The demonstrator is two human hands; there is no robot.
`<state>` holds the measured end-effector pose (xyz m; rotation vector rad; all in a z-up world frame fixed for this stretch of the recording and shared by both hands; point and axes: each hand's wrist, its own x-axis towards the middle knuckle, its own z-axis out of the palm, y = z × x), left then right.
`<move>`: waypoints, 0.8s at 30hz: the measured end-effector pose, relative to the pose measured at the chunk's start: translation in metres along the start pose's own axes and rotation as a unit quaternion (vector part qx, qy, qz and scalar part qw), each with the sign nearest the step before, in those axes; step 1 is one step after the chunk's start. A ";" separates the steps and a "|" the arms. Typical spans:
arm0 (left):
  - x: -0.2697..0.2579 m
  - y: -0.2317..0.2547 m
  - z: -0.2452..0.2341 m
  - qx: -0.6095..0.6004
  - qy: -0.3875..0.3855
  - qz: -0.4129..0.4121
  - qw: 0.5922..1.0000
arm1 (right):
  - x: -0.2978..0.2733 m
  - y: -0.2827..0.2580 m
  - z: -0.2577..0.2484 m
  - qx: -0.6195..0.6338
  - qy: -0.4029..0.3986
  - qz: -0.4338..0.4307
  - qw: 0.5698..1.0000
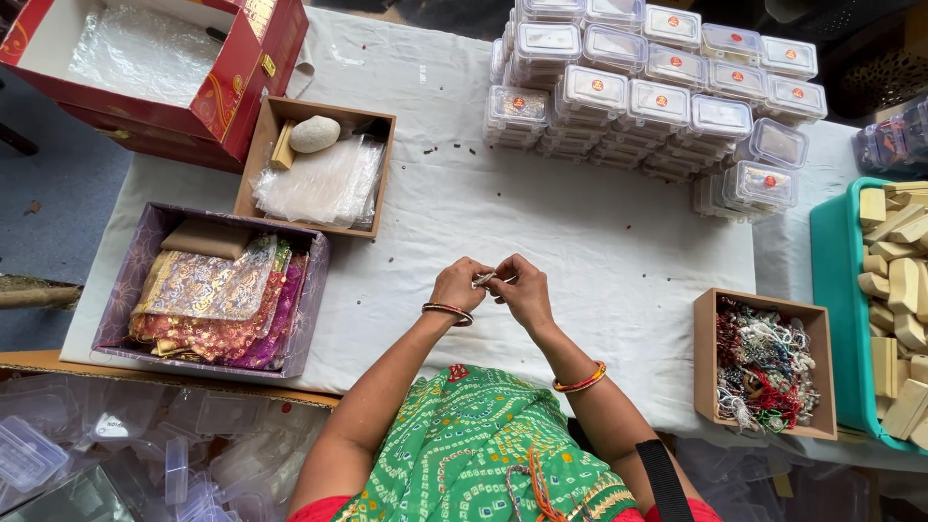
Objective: The person picks up beaded bracelets from a box, places them into small clear plastic bags, and wraps them in decorative paper. They then place the wrapped items into small plastic containers and stack them on the table.
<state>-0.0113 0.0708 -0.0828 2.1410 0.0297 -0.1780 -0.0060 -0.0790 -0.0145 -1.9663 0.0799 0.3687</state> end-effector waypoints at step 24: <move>0.009 0.027 -0.042 0.028 -0.100 -0.026 0.994 | 0.002 0.011 -0.019 -0.388 -0.100 -0.319 0.859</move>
